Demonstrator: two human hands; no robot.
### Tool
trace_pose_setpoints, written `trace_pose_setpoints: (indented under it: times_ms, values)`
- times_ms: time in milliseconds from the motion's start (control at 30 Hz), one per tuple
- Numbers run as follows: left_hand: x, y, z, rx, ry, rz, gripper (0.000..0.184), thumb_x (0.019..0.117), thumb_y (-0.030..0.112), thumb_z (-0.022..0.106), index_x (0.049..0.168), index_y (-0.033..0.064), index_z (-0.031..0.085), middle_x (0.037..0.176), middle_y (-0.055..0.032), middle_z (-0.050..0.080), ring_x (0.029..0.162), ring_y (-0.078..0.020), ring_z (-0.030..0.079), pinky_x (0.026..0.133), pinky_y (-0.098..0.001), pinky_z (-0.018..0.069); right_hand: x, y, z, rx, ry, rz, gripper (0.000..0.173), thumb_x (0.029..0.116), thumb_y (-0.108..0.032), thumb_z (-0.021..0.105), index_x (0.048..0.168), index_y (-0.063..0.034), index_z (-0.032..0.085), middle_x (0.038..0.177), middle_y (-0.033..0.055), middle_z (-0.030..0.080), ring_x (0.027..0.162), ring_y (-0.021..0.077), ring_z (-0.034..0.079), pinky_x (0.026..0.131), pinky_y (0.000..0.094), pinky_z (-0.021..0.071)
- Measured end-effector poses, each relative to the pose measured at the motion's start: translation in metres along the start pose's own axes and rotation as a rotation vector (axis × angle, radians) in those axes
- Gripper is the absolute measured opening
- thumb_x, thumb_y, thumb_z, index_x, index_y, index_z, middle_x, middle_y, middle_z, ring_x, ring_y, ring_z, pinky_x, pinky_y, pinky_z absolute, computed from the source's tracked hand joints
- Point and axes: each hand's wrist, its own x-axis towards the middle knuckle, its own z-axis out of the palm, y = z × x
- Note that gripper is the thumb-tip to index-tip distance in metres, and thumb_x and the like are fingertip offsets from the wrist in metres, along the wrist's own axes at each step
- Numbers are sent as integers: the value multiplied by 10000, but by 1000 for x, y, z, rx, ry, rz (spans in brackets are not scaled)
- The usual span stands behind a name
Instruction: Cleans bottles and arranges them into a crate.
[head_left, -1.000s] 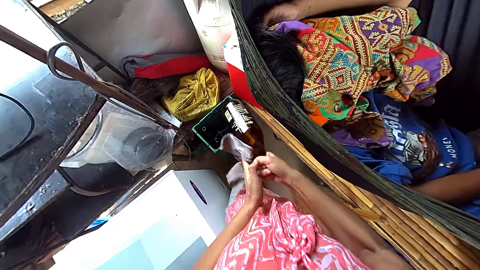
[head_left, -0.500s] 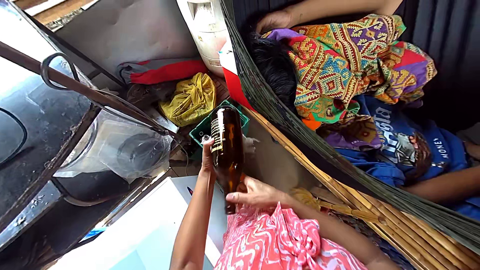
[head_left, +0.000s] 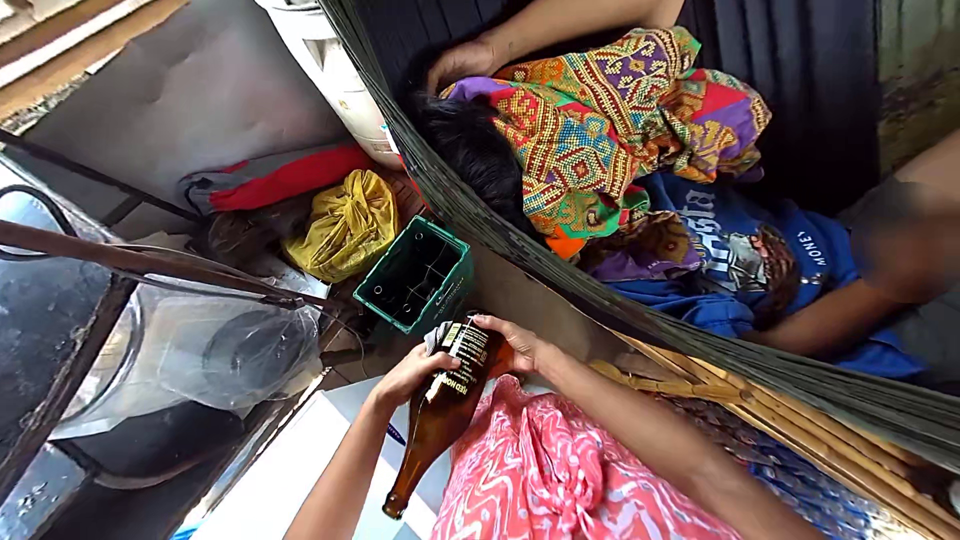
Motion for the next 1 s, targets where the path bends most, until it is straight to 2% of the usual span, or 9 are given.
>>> trace_pose_setpoints:
  times_ms: [133,300,400,533,567,700,800,933,1000]
  values:
    - [-6,4,-5,14,17,-10,287,1027,288,430,1105,94,627,889,17,703,819,-77,679,755,-298,582,-6,9,-10,66,73,-135,408,1043,-408,496,1271,-80,577,1083,150,700,962,282,705,774,468,609]
    - [-37,-29,-29,-439,-34,102,427,1003,465,404,1118,159,677,936,-50,754,797,-143,727,693,-330,625,-10,22,-28,380,221,-287,533,1035,-509,454,1362,-90,497,1134,200,667,961,337,688,767,500,601]
    - [-37,-49,-10,-771,95,351,621,1046,536,181,1091,187,693,1019,-54,761,972,-199,727,861,-440,609,-9,27,-27,567,263,-388,552,1060,-519,383,1411,-97,439,1187,223,649,990,357,693,789,517,610]
    - [-14,-48,30,-1118,264,589,655,775,712,656,1128,161,666,1011,-59,740,972,-210,717,868,-444,593,-11,45,-22,587,243,-503,436,1077,-350,378,1400,-59,412,1185,225,647,1004,342,699,825,495,614]
    - [-9,-41,38,-1133,361,632,580,785,633,702,1112,156,648,981,-55,734,944,-196,717,841,-436,601,-13,50,-23,534,214,-528,426,1035,-276,444,1393,-51,398,1176,216,650,1010,331,698,830,489,616]
    - [5,-13,38,-994,788,629,455,1108,406,171,1134,148,545,930,-26,683,883,-133,686,771,-359,594,-27,61,-44,269,-13,-454,988,636,-411,895,1421,-126,366,1184,146,678,1023,317,714,787,506,631]
    - [5,-4,34,-890,836,645,472,1118,386,144,1112,148,553,906,-5,684,866,-100,686,764,-323,590,-43,53,-49,138,-80,-307,665,868,-601,555,1318,-114,504,1125,126,716,963,294,729,704,465,629]
    - [9,9,34,-706,808,660,411,1108,378,203,1108,170,557,915,32,676,884,-65,672,788,-301,579,-38,55,-65,135,-286,-214,879,585,-716,864,1217,-149,636,1086,111,747,960,280,754,683,457,650]
    - [11,18,34,-670,824,642,408,1108,400,232,1095,182,576,893,41,679,858,-53,669,768,-290,577,-38,56,-59,191,-329,-300,769,601,-579,919,1188,-147,672,1067,91,755,965,240,750,779,419,646]
